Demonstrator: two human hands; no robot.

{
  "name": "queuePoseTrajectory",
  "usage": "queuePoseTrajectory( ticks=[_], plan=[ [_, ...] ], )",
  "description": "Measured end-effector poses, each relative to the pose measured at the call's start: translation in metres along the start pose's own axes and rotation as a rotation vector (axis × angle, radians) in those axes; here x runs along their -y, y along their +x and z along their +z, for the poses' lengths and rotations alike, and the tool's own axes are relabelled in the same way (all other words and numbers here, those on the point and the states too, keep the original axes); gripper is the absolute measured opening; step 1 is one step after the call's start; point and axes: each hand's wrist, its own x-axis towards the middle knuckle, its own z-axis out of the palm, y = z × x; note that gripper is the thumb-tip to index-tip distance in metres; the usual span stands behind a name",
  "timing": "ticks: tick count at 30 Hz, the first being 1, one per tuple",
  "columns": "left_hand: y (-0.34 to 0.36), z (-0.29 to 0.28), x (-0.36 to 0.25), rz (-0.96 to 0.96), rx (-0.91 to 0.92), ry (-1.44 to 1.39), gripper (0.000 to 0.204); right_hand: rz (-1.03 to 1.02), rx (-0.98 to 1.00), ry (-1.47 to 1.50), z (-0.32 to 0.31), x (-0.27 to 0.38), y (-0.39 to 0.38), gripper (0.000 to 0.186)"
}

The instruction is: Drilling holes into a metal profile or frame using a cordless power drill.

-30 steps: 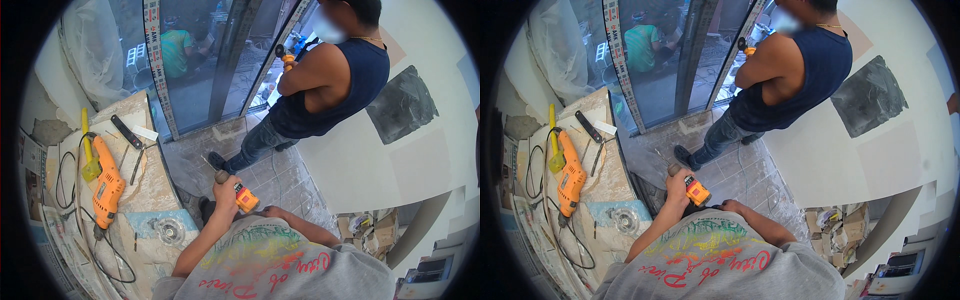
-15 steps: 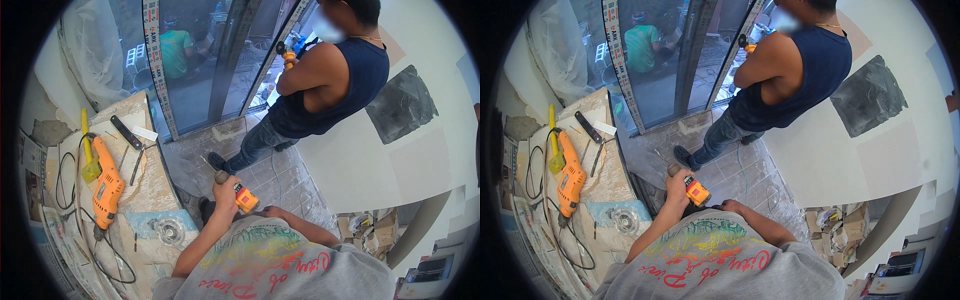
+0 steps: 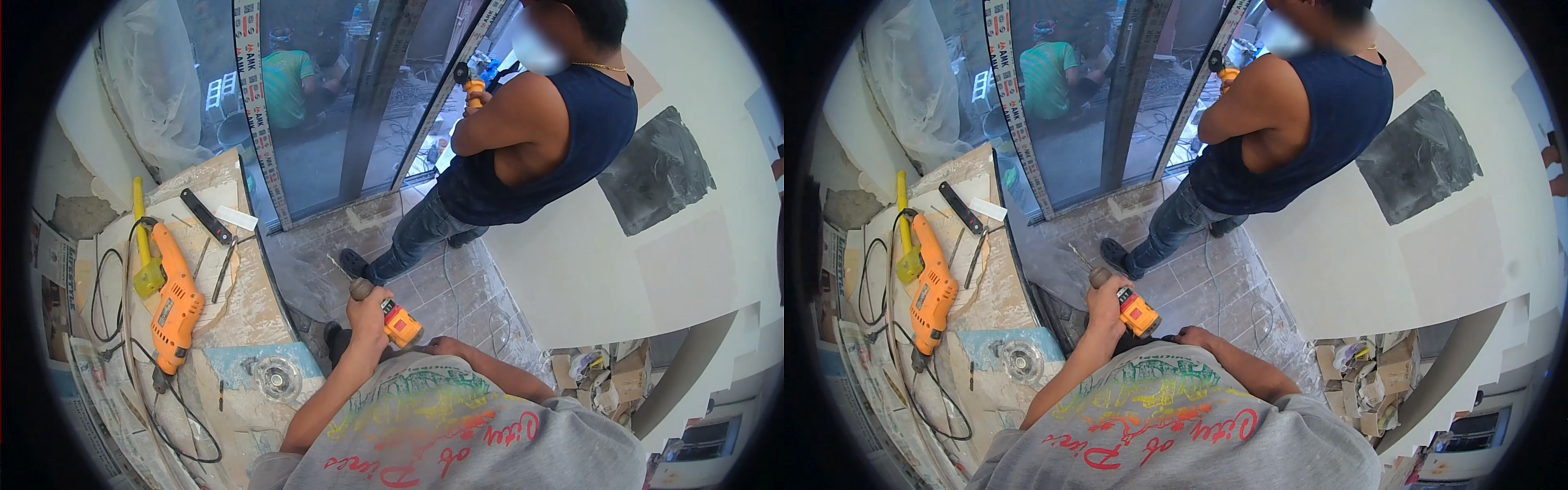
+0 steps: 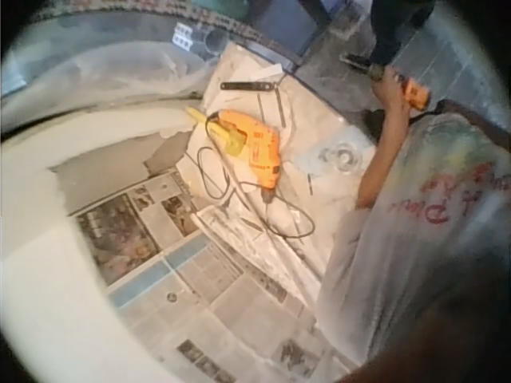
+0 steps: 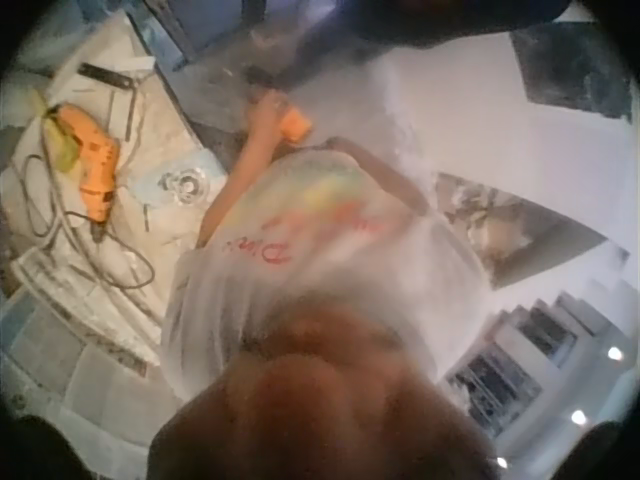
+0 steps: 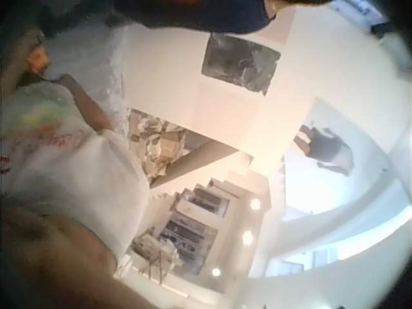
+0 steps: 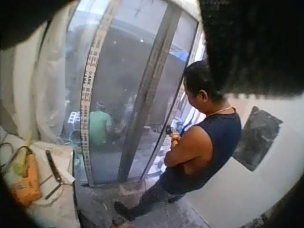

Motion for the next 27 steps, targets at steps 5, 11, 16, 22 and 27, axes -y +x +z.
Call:
queuePoseTrajectory(
  ticks=[5,11,16,22,27],
  plan=[
    [0.002,-0.004,0.001,0.006,-0.006,-0.008,0.01,-0.027,0.013,-0.046,0.001,0.002,0.0,0.05],
    [-0.003,0.0,-0.003,-0.019,-0.005,0.005,0.009,-0.174,-0.003,-0.211,-0.008,0.012,-0.011,0.046],
    [0.003,-0.001,0.001,-0.002,0.014,-0.011,0.009,-0.181,-0.024,-0.195,-0.011,0.016,-0.016,0.043],
    [0.008,-0.01,0.004,-0.001,0.008,0.011,0.009,0.029,-0.02,-0.035,-0.027,0.048,-0.023,0.055],
    [0.004,-0.011,0.001,-0.03,0.028,-0.022,0.017,0.014,-0.195,0.082,-0.039,0.055,-0.015,0.072]
  ],
)
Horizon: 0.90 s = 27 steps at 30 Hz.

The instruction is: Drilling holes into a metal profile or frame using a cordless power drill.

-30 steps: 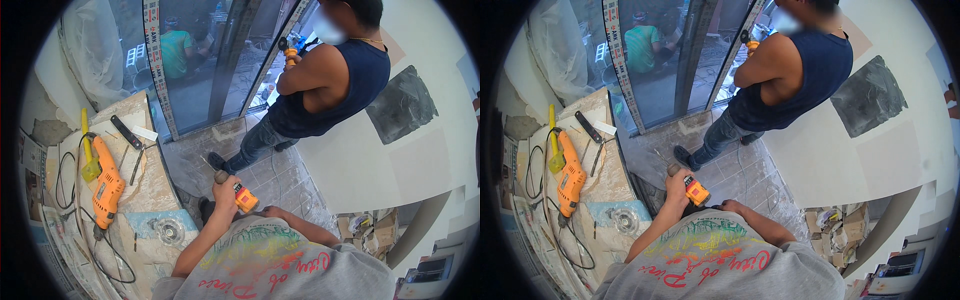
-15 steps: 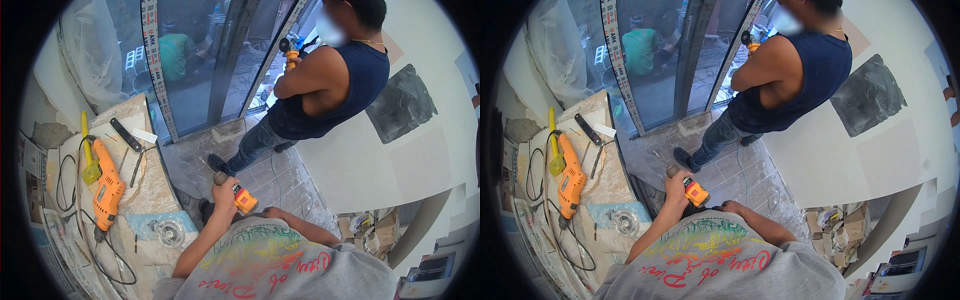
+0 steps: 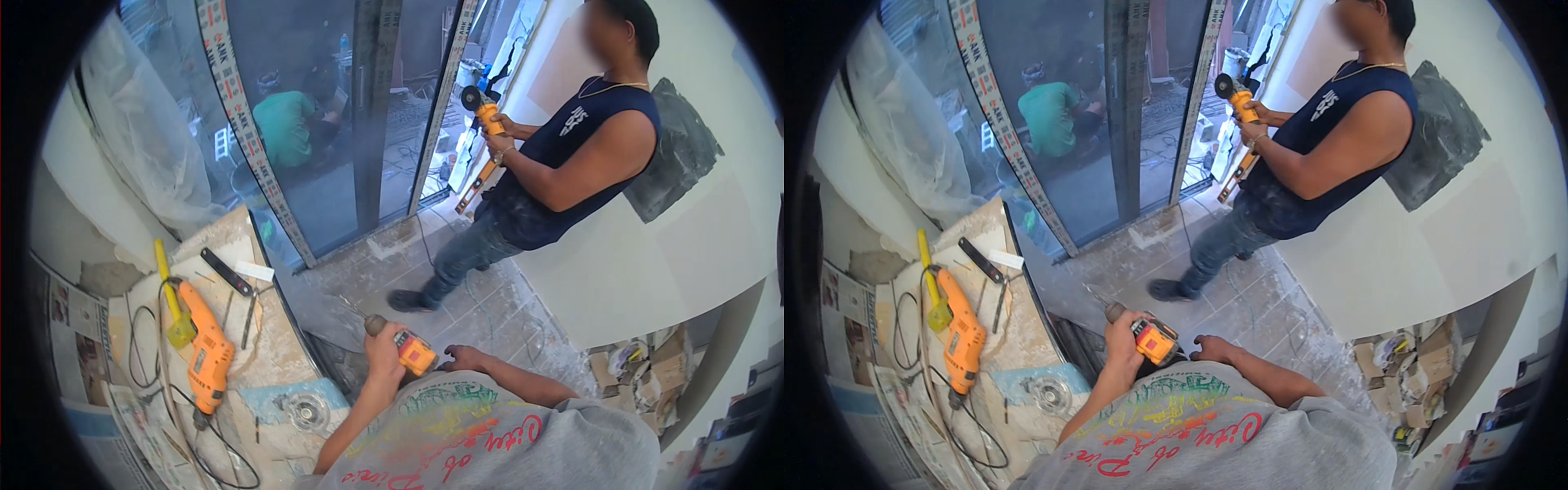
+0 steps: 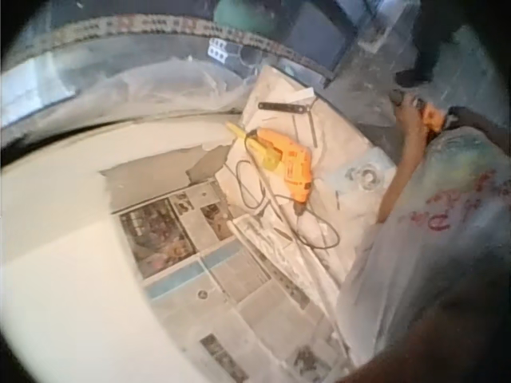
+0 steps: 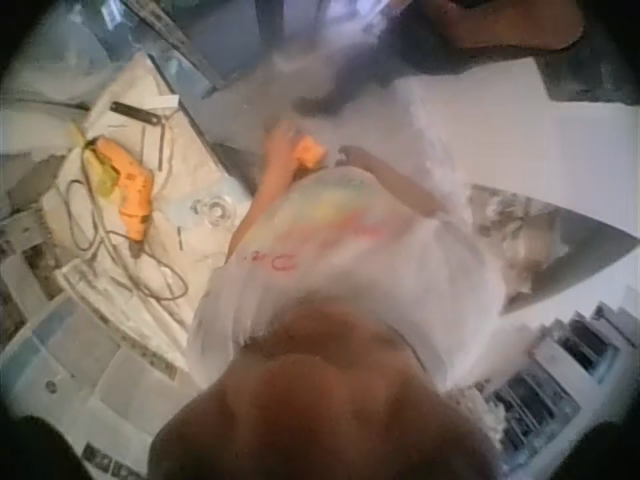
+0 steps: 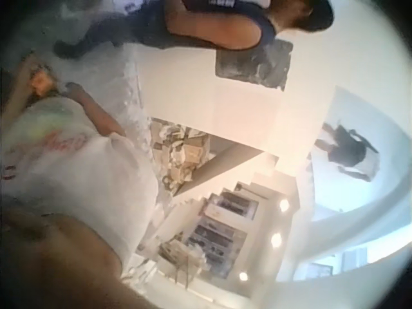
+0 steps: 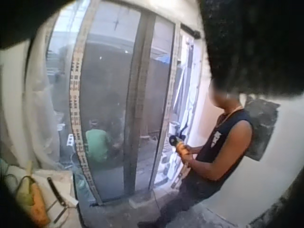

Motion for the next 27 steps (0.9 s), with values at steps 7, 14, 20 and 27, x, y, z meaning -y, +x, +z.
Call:
queuePoseTrajectory(
  ticks=[7,14,20,27],
  plan=[
    [-0.003,0.003,-0.008,0.064,-0.109,0.014,0.009,-0.233,0.062,-0.037,-0.047,0.073,-0.007,0.069],
    [0.001,-0.008,-0.02,0.003,-0.097,-0.039,0.01,-0.78,-0.214,-0.028,-0.085,0.123,-0.009,0.064],
    [0.002,0.013,-0.031,-0.104,-0.096,-0.124,0.013,-0.835,0.036,0.177,-0.097,0.127,0.016,0.056],
    [0.017,0.06,-0.062,0.003,-0.063,-0.167,0.012,-0.71,-0.093,0.386,-0.128,0.141,0.022,0.061]
  ],
)
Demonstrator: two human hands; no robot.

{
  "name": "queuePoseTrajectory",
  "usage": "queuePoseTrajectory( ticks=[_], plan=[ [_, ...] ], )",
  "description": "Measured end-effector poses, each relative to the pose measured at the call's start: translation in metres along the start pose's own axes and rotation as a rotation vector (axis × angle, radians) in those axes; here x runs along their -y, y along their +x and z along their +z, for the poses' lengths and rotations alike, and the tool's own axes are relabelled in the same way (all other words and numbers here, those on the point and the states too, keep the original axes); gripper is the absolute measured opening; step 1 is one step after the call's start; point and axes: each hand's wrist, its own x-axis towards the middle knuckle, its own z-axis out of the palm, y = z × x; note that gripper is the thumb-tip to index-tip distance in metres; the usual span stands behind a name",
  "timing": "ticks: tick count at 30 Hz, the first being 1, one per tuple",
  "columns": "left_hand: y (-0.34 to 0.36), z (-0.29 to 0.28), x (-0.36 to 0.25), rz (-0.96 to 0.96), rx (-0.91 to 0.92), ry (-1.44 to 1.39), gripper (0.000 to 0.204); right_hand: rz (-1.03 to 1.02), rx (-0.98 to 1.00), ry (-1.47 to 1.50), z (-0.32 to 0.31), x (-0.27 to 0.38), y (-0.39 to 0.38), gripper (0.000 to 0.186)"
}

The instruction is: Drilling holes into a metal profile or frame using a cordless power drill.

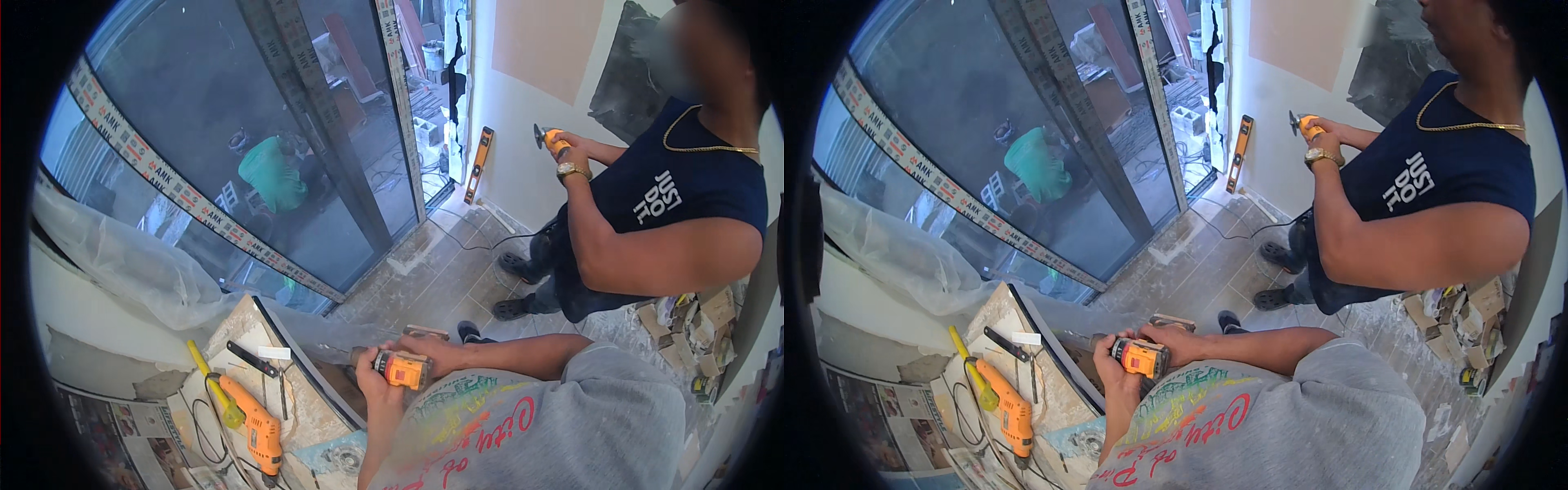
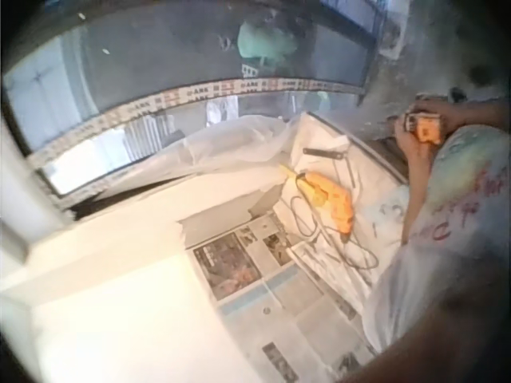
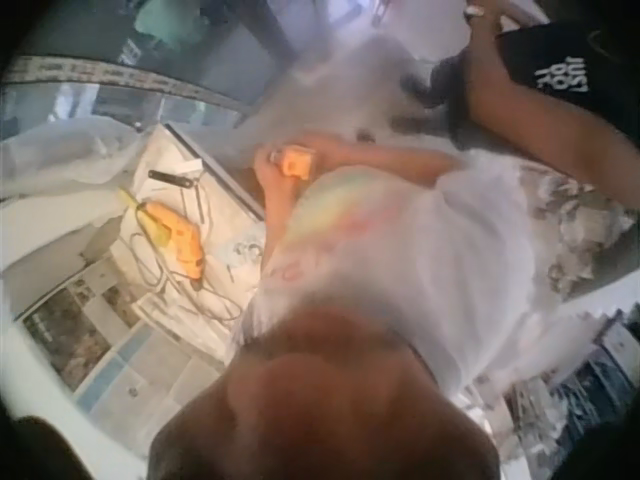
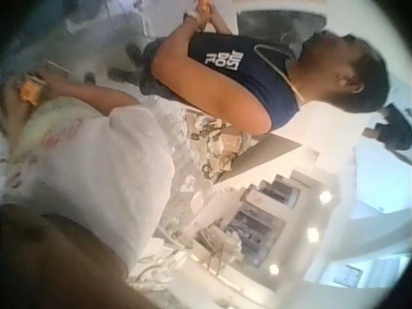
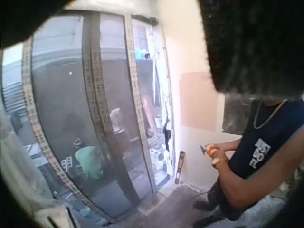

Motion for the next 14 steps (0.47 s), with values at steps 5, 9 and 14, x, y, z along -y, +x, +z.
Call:
queuePoseTrajectory(
  ticks=[5,9,14],
  plan=[
    [0.02,0.057,0.002,0.039,0.14,0.106,0.019,-0.217,-0.224,0.007,-0.042,-0.003,0.013,0.058],
    [0.042,0.098,0.013,0.09,0.312,0.33,0.02,-0.309,-0.336,-0.086,-0.082,-0.014,0.009,0.059],
    [0.08,0.147,0.028,0.017,0.374,0.4,0.025,-0.119,-0.318,0.086,-0.138,-0.014,-0.001,0.066]
  ],
)
